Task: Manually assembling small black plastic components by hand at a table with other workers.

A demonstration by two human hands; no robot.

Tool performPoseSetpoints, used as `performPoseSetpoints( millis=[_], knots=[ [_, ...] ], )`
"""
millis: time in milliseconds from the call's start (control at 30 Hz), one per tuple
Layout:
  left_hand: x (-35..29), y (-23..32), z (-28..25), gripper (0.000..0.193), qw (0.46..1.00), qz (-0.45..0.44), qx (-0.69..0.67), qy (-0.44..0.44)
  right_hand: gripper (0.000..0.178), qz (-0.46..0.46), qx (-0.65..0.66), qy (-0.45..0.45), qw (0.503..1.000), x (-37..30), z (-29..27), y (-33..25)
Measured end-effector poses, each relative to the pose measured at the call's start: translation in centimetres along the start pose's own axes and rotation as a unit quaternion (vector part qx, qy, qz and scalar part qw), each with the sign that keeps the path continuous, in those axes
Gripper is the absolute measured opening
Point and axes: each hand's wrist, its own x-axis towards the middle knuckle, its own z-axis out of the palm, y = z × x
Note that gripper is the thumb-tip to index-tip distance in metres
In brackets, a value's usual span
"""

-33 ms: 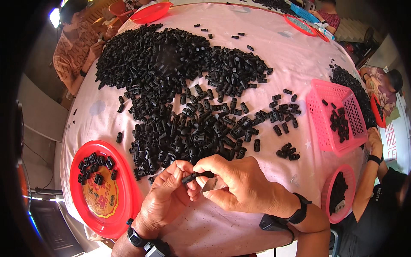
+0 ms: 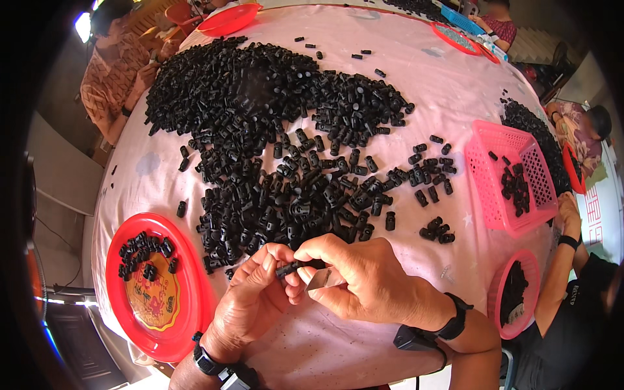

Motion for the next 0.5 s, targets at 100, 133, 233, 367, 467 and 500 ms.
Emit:
performPoseSetpoints(
  millis=[100, 133, 233, 367, 467, 500],
  knots=[
    [0.00, -0.13, 0.20, 0.028, 1.000, 0.017, -0.014, 0.002, 0.038, 0.012, 0.006, 0.013, 1.000, -0.16, 0.09, 0.23],
    [-0.03, -0.11, 0.23, 0.028, 1.000, 0.017, -0.014, 0.001, 0.037, 0.008, 0.002, 0.020, 1.000, -0.18, 0.05, 0.23],
    [-0.09, -0.06, 0.17, 0.029, 0.999, 0.020, 0.032, 0.013, 0.035, 0.007, -0.004, 0.027, 1.000, -0.18, 0.13, 0.01],
    [-0.12, -0.47, 0.09, 0.027, 0.998, 0.027, 0.047, 0.016, 0.029, 0.002, -0.020, 0.026, 0.999, -0.26, 0.51, -0.11],
    [-0.14, -0.56, 0.21, 0.025, 0.998, 0.032, 0.048, 0.027, 0.027, -0.026, -0.036, 0.023, 0.999, -0.09, 0.62, -0.11],
    [-0.12, -0.53, 0.24, 0.024, 0.998, 0.031, 0.053, 0.027, 0.027, -0.026, -0.036, 0.023, 0.999, -0.11, 0.58, -0.09]
  ],
)
